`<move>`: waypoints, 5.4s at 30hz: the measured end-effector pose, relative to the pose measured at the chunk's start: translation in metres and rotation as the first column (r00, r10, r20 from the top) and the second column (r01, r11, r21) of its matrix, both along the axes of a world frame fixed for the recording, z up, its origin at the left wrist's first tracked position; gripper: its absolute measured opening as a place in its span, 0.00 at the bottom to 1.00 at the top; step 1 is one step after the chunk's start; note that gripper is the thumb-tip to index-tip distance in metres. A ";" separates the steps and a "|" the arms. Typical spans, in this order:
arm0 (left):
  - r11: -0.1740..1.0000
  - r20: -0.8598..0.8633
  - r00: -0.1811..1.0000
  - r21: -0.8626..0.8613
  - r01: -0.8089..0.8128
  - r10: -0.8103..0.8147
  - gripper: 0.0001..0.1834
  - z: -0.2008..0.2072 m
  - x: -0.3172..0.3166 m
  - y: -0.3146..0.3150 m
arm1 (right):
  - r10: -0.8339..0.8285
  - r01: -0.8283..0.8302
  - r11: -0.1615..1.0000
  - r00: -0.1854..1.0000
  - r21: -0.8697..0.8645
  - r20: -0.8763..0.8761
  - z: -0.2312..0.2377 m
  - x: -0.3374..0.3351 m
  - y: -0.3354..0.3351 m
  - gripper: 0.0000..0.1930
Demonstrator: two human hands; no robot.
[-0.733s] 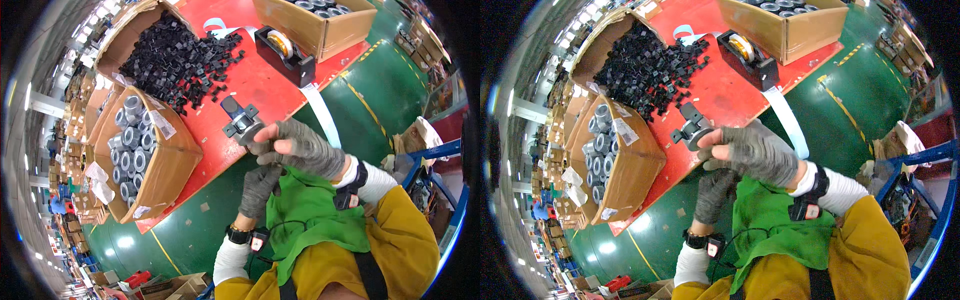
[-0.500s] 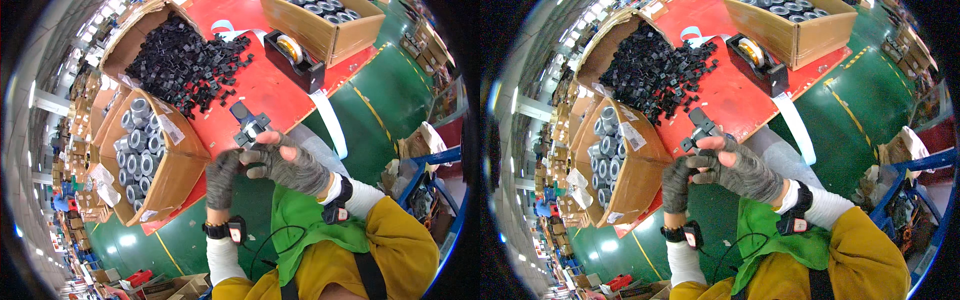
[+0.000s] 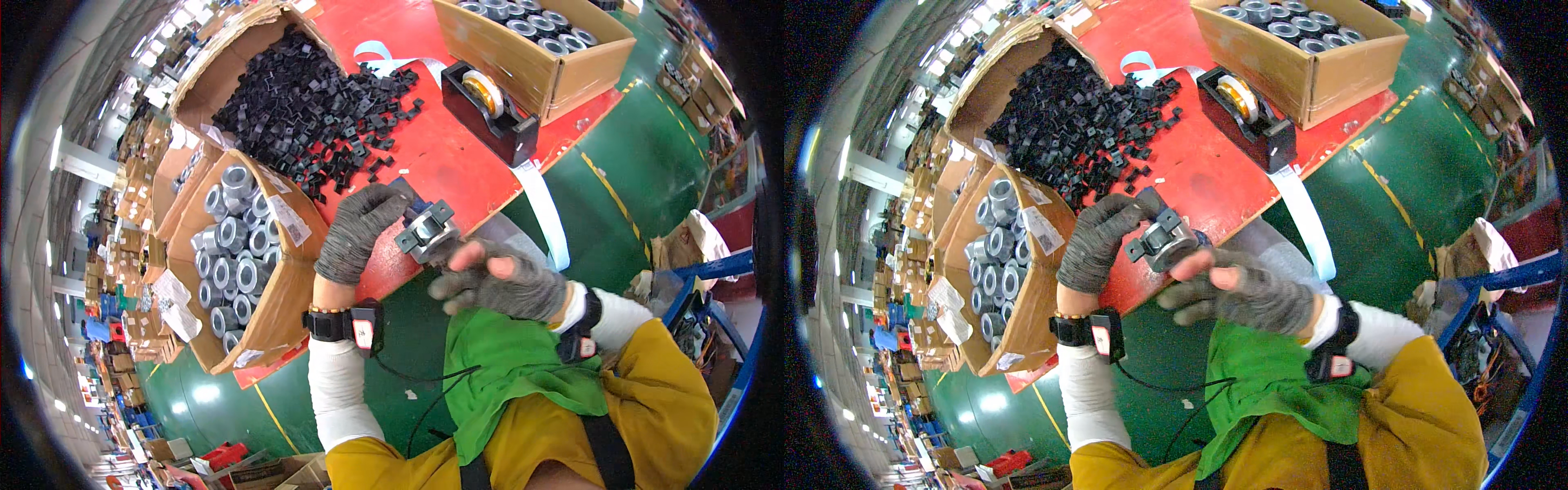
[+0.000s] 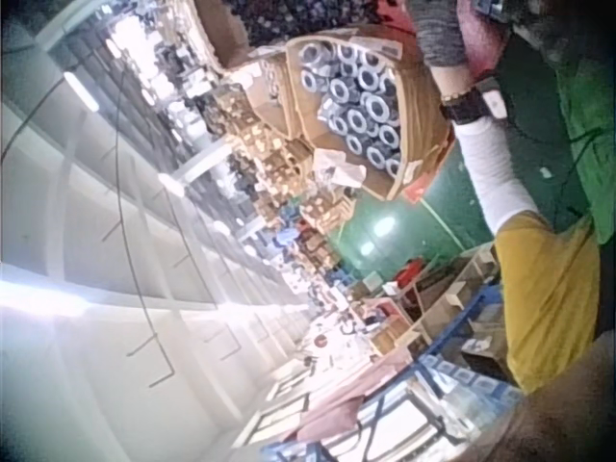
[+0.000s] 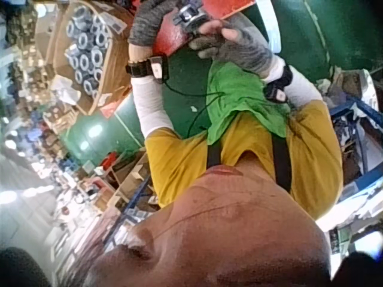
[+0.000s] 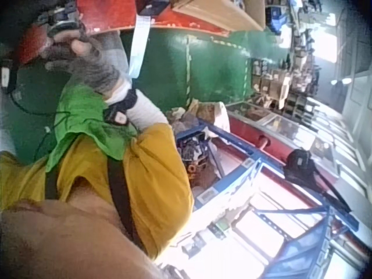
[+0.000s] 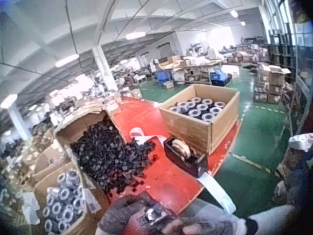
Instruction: Assembling small metal rings with plastic components and securing them with tape using a bench vise.
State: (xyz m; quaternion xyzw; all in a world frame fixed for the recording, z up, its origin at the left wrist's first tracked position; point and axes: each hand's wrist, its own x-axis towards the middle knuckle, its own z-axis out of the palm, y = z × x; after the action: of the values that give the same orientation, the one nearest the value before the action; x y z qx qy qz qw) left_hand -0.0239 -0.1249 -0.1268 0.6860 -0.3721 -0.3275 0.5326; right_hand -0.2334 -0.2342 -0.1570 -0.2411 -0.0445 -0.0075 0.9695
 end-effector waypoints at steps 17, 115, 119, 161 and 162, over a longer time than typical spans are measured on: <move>0.987 -0.007 0.994 -0.114 -0.112 0.112 0.10 0.037 -0.002 -0.003 | 0.075 -0.052 0.172 0.996 -0.984 -0.039 0.047 0.117 -0.071 0.15; 0.914 0.521 0.772 -0.359 -0.189 0.364 0.18 0.022 -0.181 -0.023 | -0.551 0.515 0.651 0.826 -0.558 0.118 0.008 -0.054 -0.051 0.22; 0.946 0.663 0.677 -0.270 -0.180 0.319 0.15 -0.002 -0.183 -0.043 | -0.669 0.630 0.379 0.693 -0.678 0.270 -0.014 -0.049 -0.048 0.24; 0.745 0.081 0.790 -0.403 -0.532 0.607 0.06 0.003 -0.228 -0.050 | -0.756 0.699 -0.110 0.403 -0.706 0.517 -0.028 -0.054 -0.036 0.26; 0.748 -0.131 0.821 -0.353 -0.563 0.556 0.06 0.008 -0.230 -0.047 | -0.730 0.698 -0.162 0.391 -0.698 0.560 -0.027 -0.055 -0.037 0.26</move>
State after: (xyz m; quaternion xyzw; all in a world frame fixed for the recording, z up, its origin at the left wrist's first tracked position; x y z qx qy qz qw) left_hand -0.2535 -0.1720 -0.1187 0.6477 -0.2006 -0.0814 0.7305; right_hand -0.2884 -0.2709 -0.1836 -0.6906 0.1153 -0.5126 0.4969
